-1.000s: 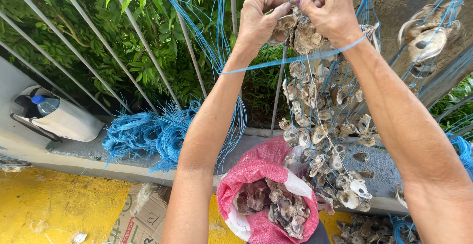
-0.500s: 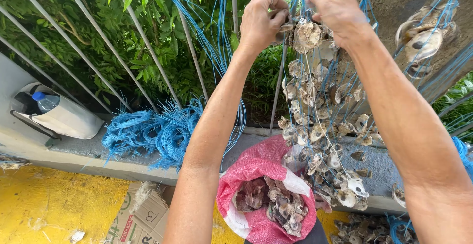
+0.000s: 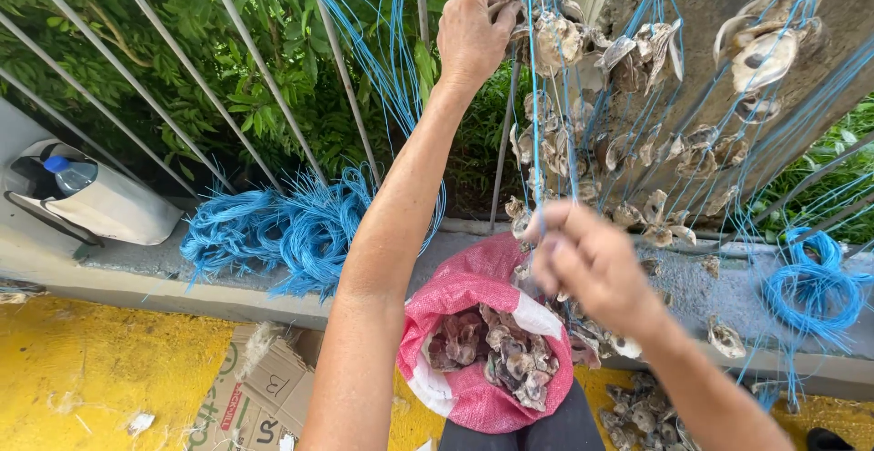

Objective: Stringing oyster shells onto blue lines for farming.

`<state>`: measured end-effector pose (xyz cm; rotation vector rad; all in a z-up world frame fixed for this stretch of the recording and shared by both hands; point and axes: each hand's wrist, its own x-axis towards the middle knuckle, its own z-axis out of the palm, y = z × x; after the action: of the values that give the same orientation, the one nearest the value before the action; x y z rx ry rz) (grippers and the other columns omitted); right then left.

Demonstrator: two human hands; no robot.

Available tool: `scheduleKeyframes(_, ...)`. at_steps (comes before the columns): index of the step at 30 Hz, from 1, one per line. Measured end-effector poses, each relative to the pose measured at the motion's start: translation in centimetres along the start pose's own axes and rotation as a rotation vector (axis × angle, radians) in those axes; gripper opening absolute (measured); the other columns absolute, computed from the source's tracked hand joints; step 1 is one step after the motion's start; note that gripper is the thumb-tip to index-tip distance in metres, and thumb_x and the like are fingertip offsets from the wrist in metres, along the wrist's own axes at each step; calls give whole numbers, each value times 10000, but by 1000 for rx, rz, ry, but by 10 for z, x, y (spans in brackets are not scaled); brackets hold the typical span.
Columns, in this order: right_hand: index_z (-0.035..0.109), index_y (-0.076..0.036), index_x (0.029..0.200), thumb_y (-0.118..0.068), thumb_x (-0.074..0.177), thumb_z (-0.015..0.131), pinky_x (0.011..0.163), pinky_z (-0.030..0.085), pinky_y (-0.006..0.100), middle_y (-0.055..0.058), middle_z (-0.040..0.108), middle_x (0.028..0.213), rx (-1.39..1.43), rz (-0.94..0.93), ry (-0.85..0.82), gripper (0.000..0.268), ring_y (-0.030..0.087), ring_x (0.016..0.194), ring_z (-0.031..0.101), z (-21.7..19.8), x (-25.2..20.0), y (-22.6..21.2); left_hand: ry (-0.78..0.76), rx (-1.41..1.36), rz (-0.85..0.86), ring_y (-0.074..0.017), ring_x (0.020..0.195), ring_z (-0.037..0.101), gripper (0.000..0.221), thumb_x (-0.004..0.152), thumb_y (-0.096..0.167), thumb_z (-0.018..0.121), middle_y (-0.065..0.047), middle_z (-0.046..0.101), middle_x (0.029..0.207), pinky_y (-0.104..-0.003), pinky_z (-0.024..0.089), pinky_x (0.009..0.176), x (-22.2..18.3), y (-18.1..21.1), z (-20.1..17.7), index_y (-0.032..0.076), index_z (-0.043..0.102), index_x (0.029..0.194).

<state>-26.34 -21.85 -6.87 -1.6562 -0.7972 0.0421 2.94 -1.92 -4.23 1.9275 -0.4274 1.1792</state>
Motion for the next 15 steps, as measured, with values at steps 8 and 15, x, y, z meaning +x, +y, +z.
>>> scheduleKeyframes(8, 626, -13, 1175, -26, 957, 470, 589, 480, 223, -7, 543, 737, 56, 171, -120, 268, 68, 631, 513, 81, -79, 37, -49, 53, -83, -126, 750, 789, 95, 882, 177, 758, -1, 817, 848, -340, 636, 677, -4, 30, -18, 170, 777, 975)
scheduleKeyframes(15, 642, -40, 1117, -10, 946, 476, 569, 442, 264, 0, 536, 715, 38, 154, -27, 239, 66, 611, 505, 116, -111, 81, -55, 54, -56, -138, 761, 790, 139, 903, 176, 743, -32, 815, 902, -332, 645, 717, -5, 25, -10, 160, 787, 1034)
